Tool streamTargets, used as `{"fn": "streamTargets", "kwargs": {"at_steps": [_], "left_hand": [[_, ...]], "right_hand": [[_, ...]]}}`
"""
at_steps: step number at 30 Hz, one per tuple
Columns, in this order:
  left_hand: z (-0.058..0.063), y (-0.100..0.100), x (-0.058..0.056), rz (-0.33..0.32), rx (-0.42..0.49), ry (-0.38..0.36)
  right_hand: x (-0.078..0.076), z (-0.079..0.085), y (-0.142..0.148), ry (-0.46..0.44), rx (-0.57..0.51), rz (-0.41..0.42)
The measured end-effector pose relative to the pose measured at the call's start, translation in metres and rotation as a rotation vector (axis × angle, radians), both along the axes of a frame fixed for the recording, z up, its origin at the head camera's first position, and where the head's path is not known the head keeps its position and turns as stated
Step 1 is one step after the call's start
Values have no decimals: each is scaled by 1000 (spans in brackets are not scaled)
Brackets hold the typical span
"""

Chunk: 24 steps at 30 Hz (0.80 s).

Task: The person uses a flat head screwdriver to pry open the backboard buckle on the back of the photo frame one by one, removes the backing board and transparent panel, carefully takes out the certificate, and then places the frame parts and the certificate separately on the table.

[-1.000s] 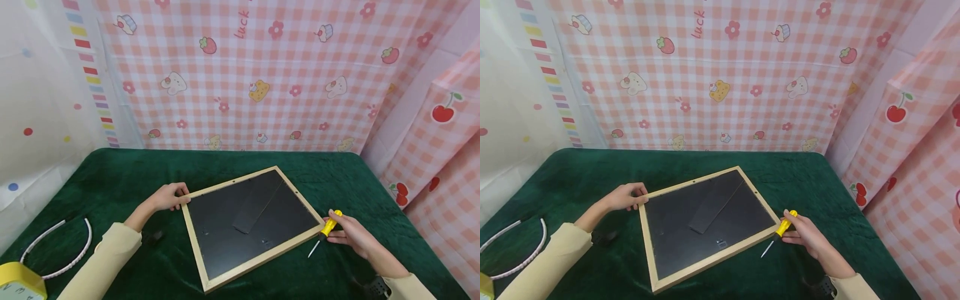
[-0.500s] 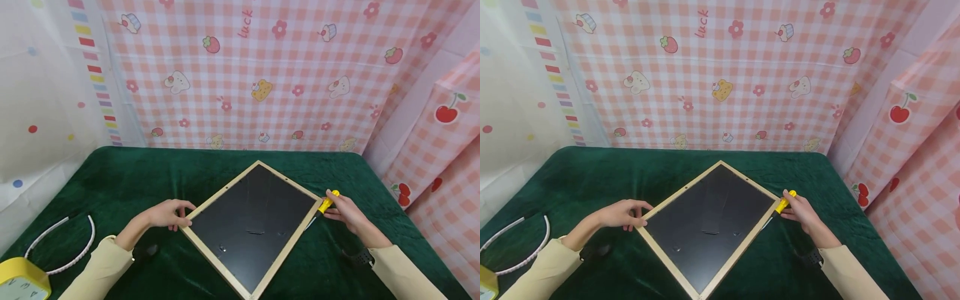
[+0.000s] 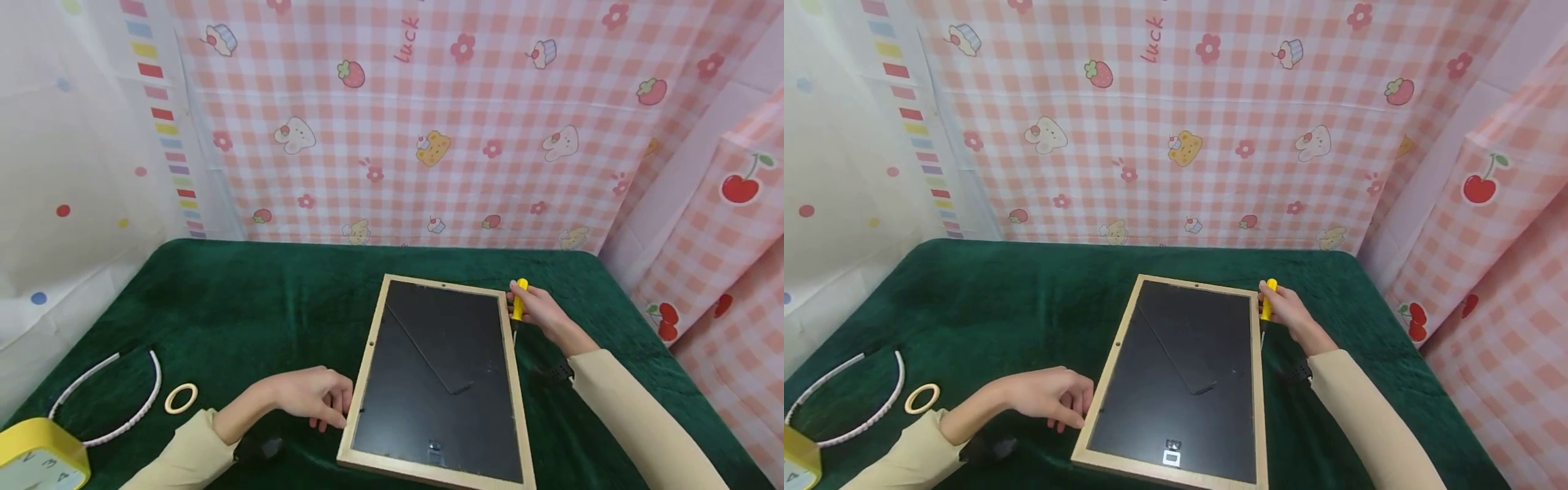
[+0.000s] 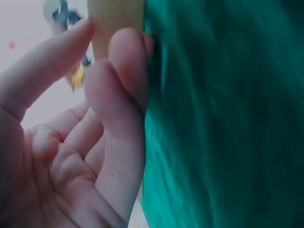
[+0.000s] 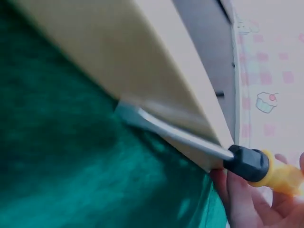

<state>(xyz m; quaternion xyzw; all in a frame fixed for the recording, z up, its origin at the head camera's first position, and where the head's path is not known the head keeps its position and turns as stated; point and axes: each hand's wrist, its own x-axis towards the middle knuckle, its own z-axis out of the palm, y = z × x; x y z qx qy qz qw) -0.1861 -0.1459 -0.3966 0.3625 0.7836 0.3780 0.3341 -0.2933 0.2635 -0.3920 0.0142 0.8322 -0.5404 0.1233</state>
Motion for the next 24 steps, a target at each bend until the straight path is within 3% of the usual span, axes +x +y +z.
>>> {"fn": "streamTargets", "kwargs": {"at_steps": [9, 14, 16, 18, 21, 24], "left_hand": [[-1, 29, 12, -177, 6, -87], [0, 31, 3, -204, 18, -129], [1, 28, -7, -162, 30, -114], [3, 22, -21, -77, 51, -57], [6, 12, -45, 118, 85, 78], [5, 4, -67, 331, 114, 164]], "right_hand": [[-20, 5, -10, 0, 33, 55], [-21, 6, -11, -1, 24, 48], [-19, 7, -10, 27, 50, 30], [-18, 7, -9, 94, 113, 5], [-21, 4, -4, 244, 213, -100], [-23, 6, 0, 375, 217, -194]]}}
